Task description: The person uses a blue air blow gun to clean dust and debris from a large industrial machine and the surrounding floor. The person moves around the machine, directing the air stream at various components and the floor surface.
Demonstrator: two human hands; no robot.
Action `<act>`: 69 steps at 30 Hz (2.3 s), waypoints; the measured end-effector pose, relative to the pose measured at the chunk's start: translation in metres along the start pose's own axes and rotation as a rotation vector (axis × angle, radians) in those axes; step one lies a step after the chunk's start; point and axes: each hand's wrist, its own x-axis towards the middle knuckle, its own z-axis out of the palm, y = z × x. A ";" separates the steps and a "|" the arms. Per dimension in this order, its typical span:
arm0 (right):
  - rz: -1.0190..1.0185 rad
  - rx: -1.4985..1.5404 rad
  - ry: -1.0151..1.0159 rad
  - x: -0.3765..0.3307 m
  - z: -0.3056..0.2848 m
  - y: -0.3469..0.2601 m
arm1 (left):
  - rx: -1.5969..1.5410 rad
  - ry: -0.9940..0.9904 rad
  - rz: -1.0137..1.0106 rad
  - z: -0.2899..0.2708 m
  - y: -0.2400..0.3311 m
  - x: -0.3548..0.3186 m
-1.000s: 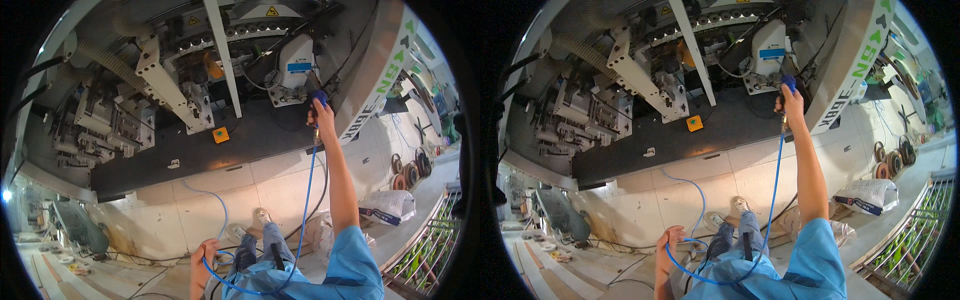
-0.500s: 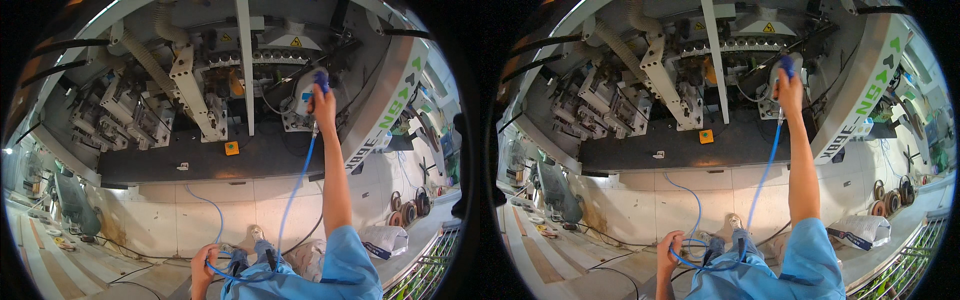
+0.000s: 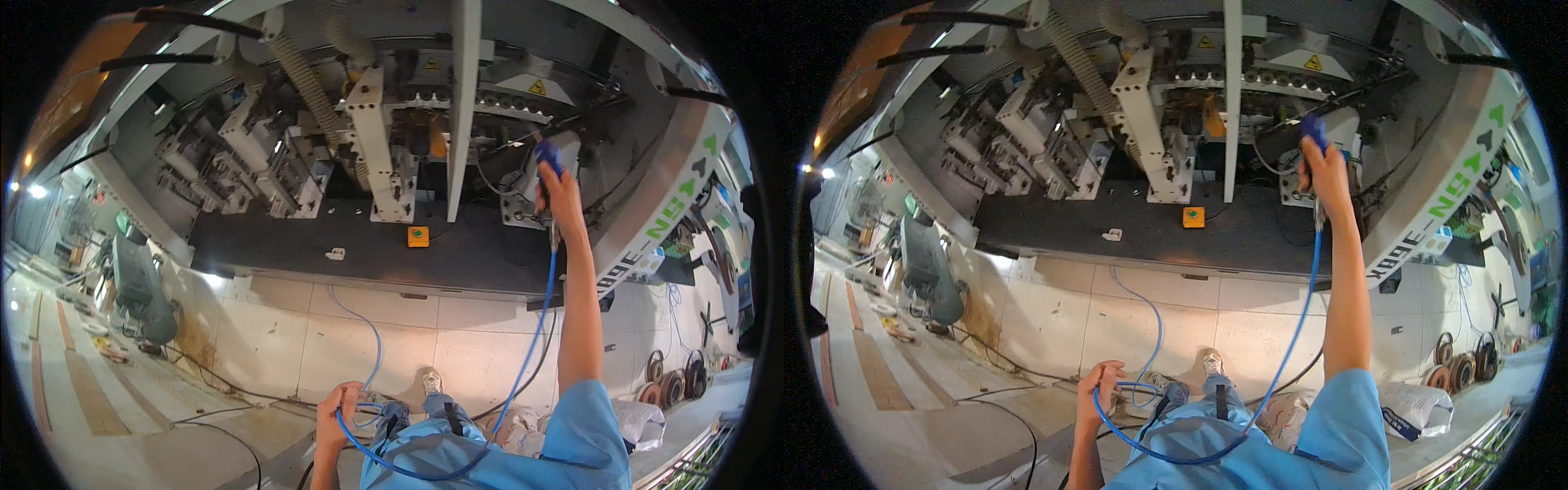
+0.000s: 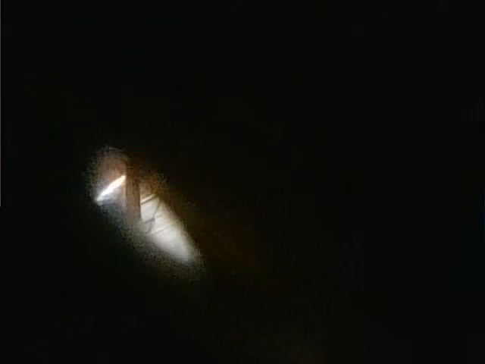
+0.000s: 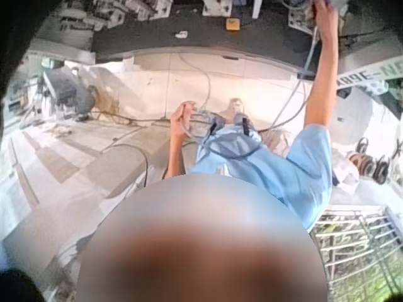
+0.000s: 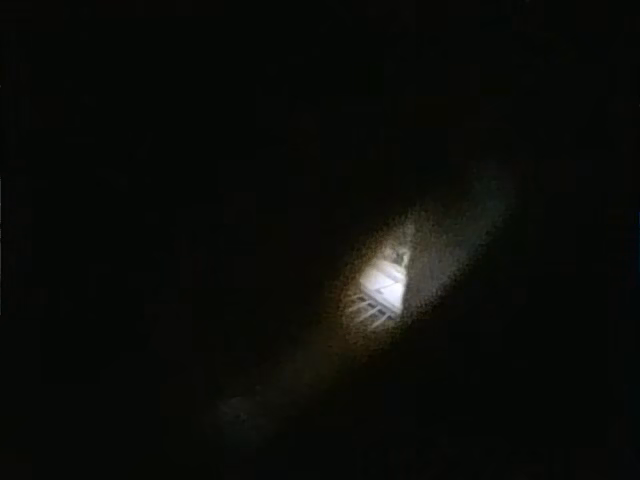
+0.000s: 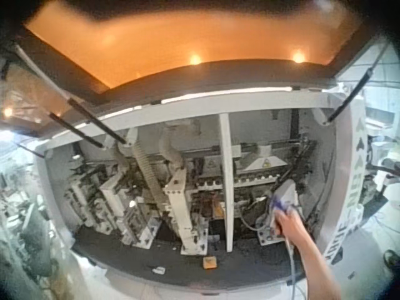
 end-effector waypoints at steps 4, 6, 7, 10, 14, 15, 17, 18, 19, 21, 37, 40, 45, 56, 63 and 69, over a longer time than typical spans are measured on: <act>0.205 -0.001 -0.735 -0.059 0.038 0.018 | -0.055 0.128 -0.026 -0.029 -0.016 0.001; 0.367 -0.182 -0.979 -0.079 0.060 0.047 | -0.045 0.172 0.007 -0.044 -0.020 0.002; 0.266 -0.377 -1.028 -0.085 0.067 0.064 | -0.018 0.186 -0.028 -0.055 -0.020 0.000; 0.185 -0.850 -0.358 -0.103 0.091 0.109 | 0.049 0.253 0.002 -0.084 -0.022 -0.007; 0.169 -0.505 -0.038 -0.109 0.126 0.108 | -0.014 0.333 -0.068 -0.111 -0.028 -0.009; 0.133 -0.499 -0.085 -0.104 0.141 0.098 | -0.021 0.342 -0.081 -0.117 -0.028 -0.007; 0.027 -0.544 -0.108 -0.088 0.172 0.073 | -0.051 0.345 -0.068 -0.123 -0.028 -0.001; -0.071 -0.581 -0.087 -0.078 0.185 0.061 | -0.069 0.336 -0.047 -0.126 -0.027 0.002; -0.058 -0.649 -0.042 -0.066 0.198 0.050 | -0.085 0.328 -0.032 -0.128 -0.025 0.005; -0.104 -0.750 0.036 -0.052 0.219 0.036 | -0.071 0.328 0.008 -0.132 -0.019 0.008; -0.167 -0.546 -0.135 -0.071 0.299 0.025 | -0.064 0.493 0.072 -0.232 -0.034 0.020; -0.188 -0.557 -0.049 -0.079 0.317 0.026 | -0.014 0.517 0.100 -0.254 -0.041 0.021; 0.204 -0.151 0.167 -0.116 0.293 0.094 | 0.019 0.598 0.136 -0.294 -0.049 0.007; 0.095 -0.569 -0.551 -0.252 0.474 0.180 | 0.026 0.833 0.171 -0.376 -0.031 0.010; 0.010 -0.948 -0.508 -0.209 0.576 0.097 | 0.017 0.978 0.099 -0.417 -0.029 0.018; -0.233 -0.942 -0.835 -0.198 0.715 0.070 | 0.065 0.993 0.034 -0.452 -0.042 0.062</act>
